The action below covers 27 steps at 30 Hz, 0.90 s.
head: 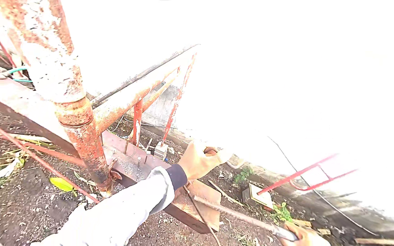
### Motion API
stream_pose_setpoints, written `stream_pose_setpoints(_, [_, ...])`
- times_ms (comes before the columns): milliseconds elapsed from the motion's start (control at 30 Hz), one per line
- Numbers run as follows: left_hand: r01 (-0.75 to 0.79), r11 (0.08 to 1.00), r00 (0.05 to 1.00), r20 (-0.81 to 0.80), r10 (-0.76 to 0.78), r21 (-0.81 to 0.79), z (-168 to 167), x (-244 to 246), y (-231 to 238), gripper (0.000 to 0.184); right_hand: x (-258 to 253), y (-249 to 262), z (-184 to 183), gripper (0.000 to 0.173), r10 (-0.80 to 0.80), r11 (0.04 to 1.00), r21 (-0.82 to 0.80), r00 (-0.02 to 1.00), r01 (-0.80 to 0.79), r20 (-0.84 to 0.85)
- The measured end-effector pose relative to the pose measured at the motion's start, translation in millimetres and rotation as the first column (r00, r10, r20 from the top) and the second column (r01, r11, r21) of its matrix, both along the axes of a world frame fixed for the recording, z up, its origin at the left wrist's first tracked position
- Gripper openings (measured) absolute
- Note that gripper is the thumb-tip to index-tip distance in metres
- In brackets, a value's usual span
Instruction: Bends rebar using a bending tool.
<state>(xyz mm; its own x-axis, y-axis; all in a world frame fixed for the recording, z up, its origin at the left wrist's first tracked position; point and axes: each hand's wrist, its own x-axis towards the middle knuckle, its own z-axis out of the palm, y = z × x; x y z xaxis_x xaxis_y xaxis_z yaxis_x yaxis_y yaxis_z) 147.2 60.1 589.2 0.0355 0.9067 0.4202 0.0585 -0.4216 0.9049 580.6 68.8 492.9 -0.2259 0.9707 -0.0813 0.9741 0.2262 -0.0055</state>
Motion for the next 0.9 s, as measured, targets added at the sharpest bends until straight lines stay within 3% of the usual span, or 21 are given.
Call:
stream_pose_setpoints(133, [0.008, 0.999, 1.0, -0.015, -0.008, -0.047, 0, 1, 1, 0.042, 9, 63, -2, 0.039, 0.198, 0.965, 0.157, 0.976, -0.21, 0.088])
stream_pose_setpoints(233, [-0.001, 0.998, 1.0, -0.016, 0.0, -0.065, 1, 1, 1, 0.039, 7, 118, -10, 0.03, 0.293, 0.881, 0.324, 0.936, -0.343, 0.196])
stream_pose_setpoints(300, [-0.006, 0.998, 1.0, -0.023, 0.005, -0.07, 1, 1, 1, 0.038, -13, 146, -1, 0.023, 0.287, 0.885, 0.297, 0.922, -0.359, 0.258])
stream_pose_setpoints(367, [-0.01, 0.999, 1.0, -0.015, 0.009, -0.049, 1, 2, 1, 0.038, -42, 161, 15, 0.023, 0.25, 0.935, 0.17, 0.919, -0.31, 0.305])
stream_pose_setpoints(467, [-0.013, 0.999, 1.0, -0.02, 0.012, -0.045, 2, 2, 0, 0.039, -73, 176, 26, 0.026, 0.216, 0.97, 0.035, 0.917, -0.241, 0.336])
stream_pose_setpoints(567, [-0.02, 0.998, 0.999, -0.039, 0.017, -0.06, 3, 1, 0, 0.038, -68, 182, 18, 0.026, 0.212, 0.974, -0.005, 0.912, -0.225, 0.352])
stream_pose_setpoints(767, [-0.03, 0.998, 0.999, -0.038, 0.027, -0.06, -1, 1, 0, 0.043, -44, 162, 9, 0.021, 0.156, 0.981, 0.074, 0.959, -0.178, 0.238])
stream_pose_setpoints(900, [-0.046, 0.997, 0.998, -0.033, 0.044, -0.058, 1, 2, -2, 0.042, -26, 169, -2, 0.023, 0.25, 0.948, 0.168, 0.96, -0.269, 0.126])
